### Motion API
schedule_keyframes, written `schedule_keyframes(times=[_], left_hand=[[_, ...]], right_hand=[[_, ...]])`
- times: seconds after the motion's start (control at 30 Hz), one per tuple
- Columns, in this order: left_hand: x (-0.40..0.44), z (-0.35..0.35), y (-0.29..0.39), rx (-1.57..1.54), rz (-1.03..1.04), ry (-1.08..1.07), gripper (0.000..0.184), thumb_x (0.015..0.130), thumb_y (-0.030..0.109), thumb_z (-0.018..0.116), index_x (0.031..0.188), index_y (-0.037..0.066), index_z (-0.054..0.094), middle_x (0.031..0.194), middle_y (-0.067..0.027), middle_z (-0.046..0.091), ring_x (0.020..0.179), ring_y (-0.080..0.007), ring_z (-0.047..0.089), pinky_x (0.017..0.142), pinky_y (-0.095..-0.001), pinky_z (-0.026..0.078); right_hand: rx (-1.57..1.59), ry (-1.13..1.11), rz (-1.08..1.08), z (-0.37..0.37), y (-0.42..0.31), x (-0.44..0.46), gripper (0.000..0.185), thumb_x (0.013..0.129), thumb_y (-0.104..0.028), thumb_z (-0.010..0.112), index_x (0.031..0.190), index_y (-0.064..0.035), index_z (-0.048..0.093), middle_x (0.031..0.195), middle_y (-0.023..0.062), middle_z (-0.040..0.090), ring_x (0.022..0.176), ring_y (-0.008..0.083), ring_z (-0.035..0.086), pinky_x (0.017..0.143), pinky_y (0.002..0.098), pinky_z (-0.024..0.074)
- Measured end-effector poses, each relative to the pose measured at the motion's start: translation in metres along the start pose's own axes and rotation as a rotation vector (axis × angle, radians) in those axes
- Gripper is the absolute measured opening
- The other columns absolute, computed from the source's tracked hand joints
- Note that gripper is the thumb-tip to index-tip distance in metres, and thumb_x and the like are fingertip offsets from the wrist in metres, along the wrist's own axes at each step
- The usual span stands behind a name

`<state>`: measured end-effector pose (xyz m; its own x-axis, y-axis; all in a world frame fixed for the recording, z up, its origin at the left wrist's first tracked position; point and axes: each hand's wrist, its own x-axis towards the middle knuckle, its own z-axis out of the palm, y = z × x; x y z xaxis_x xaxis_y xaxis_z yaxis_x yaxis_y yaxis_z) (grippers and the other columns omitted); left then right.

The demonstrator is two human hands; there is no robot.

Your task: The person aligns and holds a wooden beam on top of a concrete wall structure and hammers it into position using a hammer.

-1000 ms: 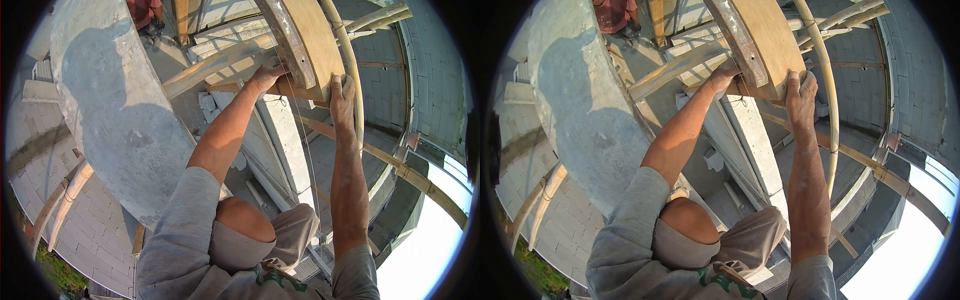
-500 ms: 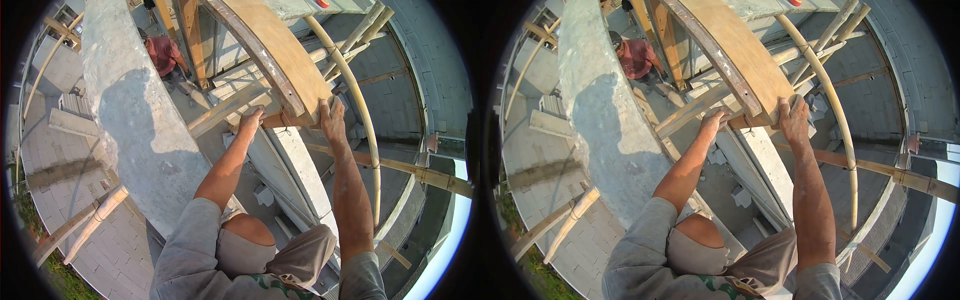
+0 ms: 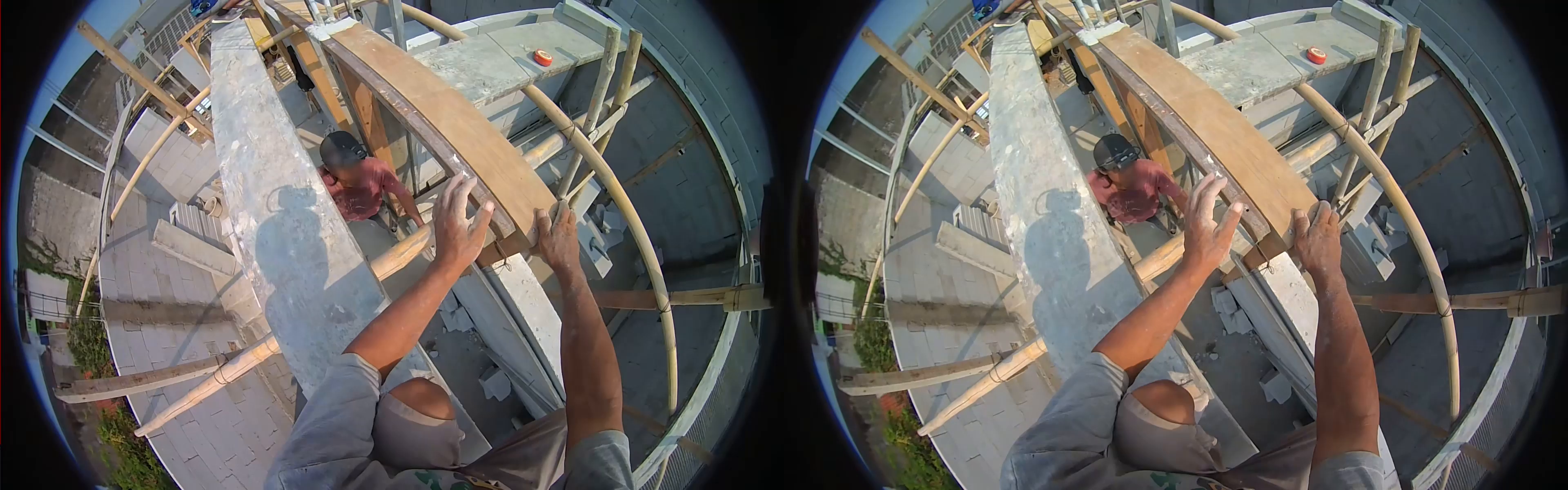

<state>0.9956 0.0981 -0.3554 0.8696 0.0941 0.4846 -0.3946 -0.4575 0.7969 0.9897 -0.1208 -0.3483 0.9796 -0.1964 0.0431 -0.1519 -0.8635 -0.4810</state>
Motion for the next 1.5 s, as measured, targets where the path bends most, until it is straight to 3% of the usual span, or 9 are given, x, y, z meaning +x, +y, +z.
schedule_keyframes(times=[0.1,0.13,0.27,0.67,0.83,1.1,1.13,1.27,1.5], left_hand=[[0.010,0.020,0.012,0.152,0.114,-0.114,0.054,0.093,0.035,0.059,0.135,0.002,0.050,0.144,-0.0239,0.042,0.136,-0.0399,0.037,0.111,-0.0542,0.027],[0.011,0.025,0.018,0.184,0.049,-0.206,0.057,0.090,0.031,0.061,0.138,0.004,0.048,0.151,-0.0205,0.036,0.143,-0.0388,0.028,0.112,-0.0669,0.015],[0.000,0.046,0.006,0.352,0.117,-0.242,0.062,0.090,0.035,0.061,0.140,0.003,0.047,0.152,-0.0156,0.038,0.144,-0.0320,0.029,0.113,-0.0656,0.012],[0.000,0.041,0.003,0.371,0.170,-0.239,0.058,0.093,0.039,0.057,0.140,0.006,0.049,0.150,-0.0149,0.042,0.142,-0.0337,0.032,0.112,-0.0661,0.014],[0.000,0.043,0.000,0.378,0.172,-0.250,0.058,0.094,0.042,0.056,0.141,0.009,0.049,0.150,-0.0130,0.042,0.143,-0.0324,0.031,0.112,-0.0662,0.014],[0.001,0.043,-0.002,0.391,0.170,-0.249,0.060,0.093,0.046,0.056,0.141,0.010,0.050,0.151,-0.0126,0.040,0.143,-0.0314,0.028,0.111,-0.0672,0.014],[0.001,0.044,-0.002,0.395,0.168,-0.251,0.060,0.093,0.046,0.056,0.141,0.010,0.050,0.152,-0.0126,0.040,0.143,-0.0313,0.028,0.111,-0.0672,0.014],[0.000,0.043,-0.004,0.393,0.174,-0.256,0.061,0.093,0.046,0.055,0.141,0.009,0.049,0.152,-0.0128,0.039,0.143,-0.0313,0.028,0.111,-0.0673,0.013],[-0.001,0.045,-0.006,0.402,0.174,-0.250,0.060,0.093,0.045,0.056,0.141,0.009,0.050,0.152,-0.0125,0.039,0.143,-0.0315,0.028,0.112,-0.0660,0.013]], right_hand=[[-0.017,-0.032,0.014,-0.004,-0.003,-0.001,0.064,0.097,-0.047,0.050,0.136,0.0025,0.037,0.123,0.0302,0.049,0.115,0.0473,0.051,0.098,0.0515,0.0417],[-0.029,-0.053,0.024,-0.005,-0.004,0.000,0.064,0.096,-0.046,0.050,0.136,0.0026,0.037,0.123,0.0301,0.049,0.115,0.0470,0.051,0.098,0.0513,0.0417],[0.002,-0.009,-0.039,0.001,0.006,0.002,0.065,0.096,-0.046,0.050,0.136,0.0042,0.036,0.124,0.0300,0.048,0.114,0.0471,0.051,0.098,0.0509,0.0416],[-0.001,-0.054,-0.012,-0.002,0.002,0.002,0.067,0.097,-0.046,0.049,0.138,0.0045,0.033,0.125,0.0291,0.047,0.114,0.0476,0.051,0.099,0.0505,0.0413],[-0.135,-0.122,-0.130,-0.013,-0.002,0.000,0.069,0.098,-0.048,0.046,0.139,0.0062,0.034,0.126,0.0307,0.046,0.115,0.0476,0.050,0.100,0.0498,0.0412],[-0.052,-0.140,0.025,-0.012,-0.008,0.000,0.075,0.099,-0.051,0.041,0.140,0.0118,0.030,0.128,0.0319,0.043,0.124,0.0466,0.046,0.104,0.0486,0.0404],[-0.080,-0.132,-0.047,-0.005,-0.001,0.004,0.072,0.099,-0.051,0.041,0.137,0.0108,0.033,0.127,0.0316,0.044,0.123,0.0470,0.046,0.104,0.0499,0.0403],[-0.034,-0.165,0.048,-0.013,-0.008,0.001,0.068,0.100,-0.051,0.041,0.131,0.0094,0.036,0.125,0.0308,0.044,0.122,0.0480,0.048,0.103,0.0513,0.0418],[-0.085,-0.137,-0.016,0.007,0.011,0.008,0.069,0.100,-0.050,0.041,0.135,0.0097,0.034,0.125,0.0293,0.044,0.120,0.0488,0.049,0.101,0.0515,0.0435]])
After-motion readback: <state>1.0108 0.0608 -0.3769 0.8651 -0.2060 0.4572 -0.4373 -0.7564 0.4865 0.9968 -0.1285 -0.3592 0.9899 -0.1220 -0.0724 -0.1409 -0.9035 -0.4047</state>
